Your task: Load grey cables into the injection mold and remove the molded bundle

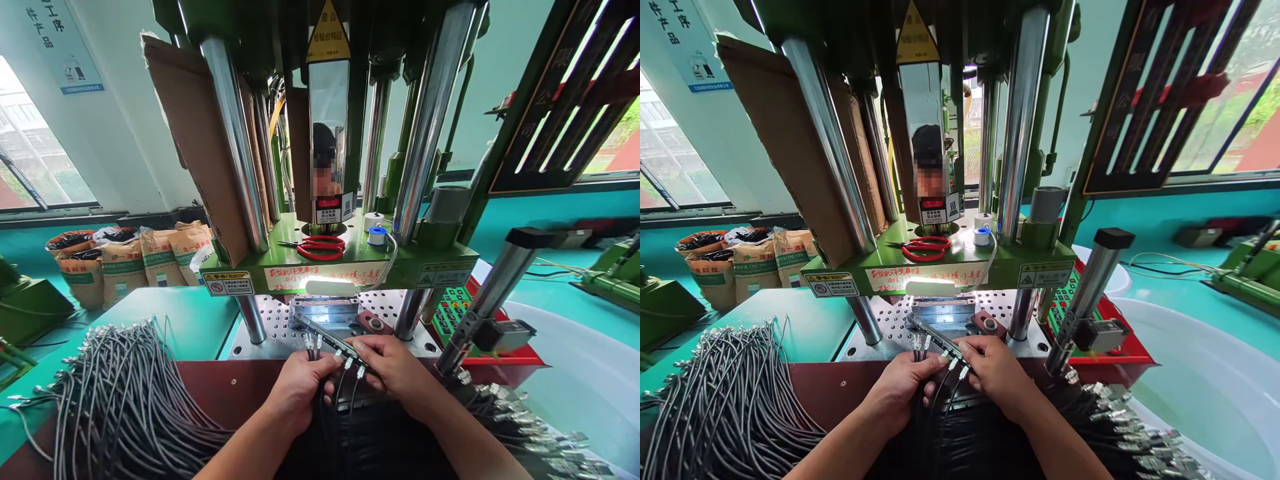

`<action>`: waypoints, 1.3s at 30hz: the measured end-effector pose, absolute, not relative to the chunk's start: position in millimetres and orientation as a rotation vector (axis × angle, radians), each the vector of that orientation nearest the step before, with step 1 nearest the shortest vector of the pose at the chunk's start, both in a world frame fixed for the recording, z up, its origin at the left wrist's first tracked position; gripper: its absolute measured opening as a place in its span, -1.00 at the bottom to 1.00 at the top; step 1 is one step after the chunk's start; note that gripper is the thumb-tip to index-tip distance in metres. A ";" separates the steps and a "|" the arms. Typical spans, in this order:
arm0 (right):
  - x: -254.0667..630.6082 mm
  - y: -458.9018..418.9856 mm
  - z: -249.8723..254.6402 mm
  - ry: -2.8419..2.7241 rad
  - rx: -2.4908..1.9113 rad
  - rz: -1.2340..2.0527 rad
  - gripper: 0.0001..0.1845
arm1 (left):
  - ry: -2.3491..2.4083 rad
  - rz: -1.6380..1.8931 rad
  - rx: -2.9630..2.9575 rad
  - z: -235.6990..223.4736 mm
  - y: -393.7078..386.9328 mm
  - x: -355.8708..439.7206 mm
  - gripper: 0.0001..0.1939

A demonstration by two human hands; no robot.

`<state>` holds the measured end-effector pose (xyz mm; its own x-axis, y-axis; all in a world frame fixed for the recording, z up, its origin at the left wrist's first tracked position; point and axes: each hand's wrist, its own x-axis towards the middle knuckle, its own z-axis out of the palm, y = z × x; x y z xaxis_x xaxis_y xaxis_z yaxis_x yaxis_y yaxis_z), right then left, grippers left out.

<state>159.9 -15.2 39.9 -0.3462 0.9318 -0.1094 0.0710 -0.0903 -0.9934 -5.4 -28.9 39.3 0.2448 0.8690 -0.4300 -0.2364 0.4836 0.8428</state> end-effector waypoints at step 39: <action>163.2 -10.7 31.9 -1.467 -1.190 1.482 -0.54 | 1.088 0.912 0.663 32.4 -25.4 -15.4 -0.74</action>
<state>163.2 -10.7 31.9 -0.3113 0.9428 -0.1191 0.1098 -0.0888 -0.9900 -15.4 -25.4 32.4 0.1826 0.8747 -0.4490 -0.2890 0.4842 0.8259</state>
